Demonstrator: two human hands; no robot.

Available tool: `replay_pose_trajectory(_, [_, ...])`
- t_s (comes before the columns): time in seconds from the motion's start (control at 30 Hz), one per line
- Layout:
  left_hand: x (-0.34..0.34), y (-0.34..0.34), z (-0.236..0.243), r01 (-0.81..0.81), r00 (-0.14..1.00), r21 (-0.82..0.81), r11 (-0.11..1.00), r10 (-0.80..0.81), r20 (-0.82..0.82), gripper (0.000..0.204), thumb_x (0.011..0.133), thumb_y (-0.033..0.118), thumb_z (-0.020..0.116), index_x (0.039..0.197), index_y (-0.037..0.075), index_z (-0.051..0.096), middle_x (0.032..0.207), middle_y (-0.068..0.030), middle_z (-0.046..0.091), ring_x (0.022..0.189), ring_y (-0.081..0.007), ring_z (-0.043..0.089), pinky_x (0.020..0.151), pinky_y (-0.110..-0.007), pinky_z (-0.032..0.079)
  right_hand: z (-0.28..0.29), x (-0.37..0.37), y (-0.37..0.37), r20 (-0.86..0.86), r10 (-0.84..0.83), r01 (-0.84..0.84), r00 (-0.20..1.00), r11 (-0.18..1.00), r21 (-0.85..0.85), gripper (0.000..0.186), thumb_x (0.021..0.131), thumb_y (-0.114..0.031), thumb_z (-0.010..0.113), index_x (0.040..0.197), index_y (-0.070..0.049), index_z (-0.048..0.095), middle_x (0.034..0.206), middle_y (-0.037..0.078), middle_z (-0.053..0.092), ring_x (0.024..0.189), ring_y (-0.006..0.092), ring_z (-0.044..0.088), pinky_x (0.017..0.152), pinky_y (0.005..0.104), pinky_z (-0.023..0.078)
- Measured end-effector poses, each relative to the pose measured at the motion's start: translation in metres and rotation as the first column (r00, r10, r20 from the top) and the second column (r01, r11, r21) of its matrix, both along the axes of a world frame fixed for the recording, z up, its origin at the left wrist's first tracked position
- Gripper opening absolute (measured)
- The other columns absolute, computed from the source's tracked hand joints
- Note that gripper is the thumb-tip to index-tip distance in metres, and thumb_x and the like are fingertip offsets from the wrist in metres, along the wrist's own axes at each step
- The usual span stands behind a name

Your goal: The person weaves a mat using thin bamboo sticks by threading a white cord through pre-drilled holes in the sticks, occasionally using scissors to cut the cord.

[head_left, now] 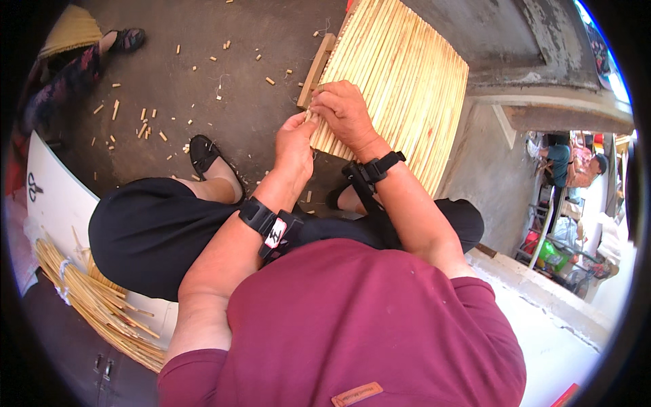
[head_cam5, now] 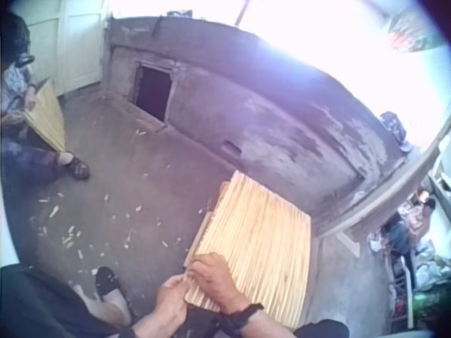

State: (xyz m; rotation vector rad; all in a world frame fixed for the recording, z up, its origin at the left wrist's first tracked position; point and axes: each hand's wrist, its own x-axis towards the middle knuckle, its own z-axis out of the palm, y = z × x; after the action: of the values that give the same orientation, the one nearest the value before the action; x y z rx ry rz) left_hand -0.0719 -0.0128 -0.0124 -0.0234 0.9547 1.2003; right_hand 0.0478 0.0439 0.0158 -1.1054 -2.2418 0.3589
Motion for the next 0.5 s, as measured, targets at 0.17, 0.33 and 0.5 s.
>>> replay_pose_trajectory(0.17, [0.003,0.002,-0.018,-0.006,1.000,0.042,0.999,0.006,-0.018,0.018,0.091,0.005,0.059,0.108,-0.003,0.058,0.098,-0.0100,0.066,0.088,-0.0167,0.064,0.078,-0.029,0.052,0.005,-0.010,0.000,0.070,-0.035,0.033,0.997,0.999,0.019,0.008,0.073,-0.012,0.069,0.077,-0.014,0.062,0.082,-0.004,0.062,0.079,0.0203,0.054,0.074,0.0334,0.041])
replay_pose_trajectory(0.33, [0.001,0.002,-0.018,0.040,0.997,0.031,0.999,-0.037,-0.072,0.018,0.088,0.001,0.060,0.105,-0.003,0.060,0.094,-0.0084,0.066,0.085,-0.0157,0.063,0.076,-0.027,0.050,0.008,-0.009,0.000,0.105,0.039,-0.043,0.994,0.998,0.039,0.011,0.067,-0.009,0.068,0.073,-0.012,0.059,0.077,0.000,0.060,0.075,0.0224,0.053,0.068,0.0335,0.043])
replay_pose_trajectory(0.5, [0.000,0.003,-0.040,0.009,0.981,0.296,0.955,0.049,-0.189,0.013,0.089,0.003,0.054,0.098,0.002,0.062,0.096,-0.0062,0.065,0.086,-0.0131,0.062,0.071,-0.027,0.050,0.082,-0.047,-0.022,-0.103,0.175,-0.151,0.979,0.967,0.207,0.012,0.070,0.001,0.064,0.075,-0.006,0.056,0.076,0.007,0.059,0.068,0.0259,0.055,0.060,0.0313,0.045])
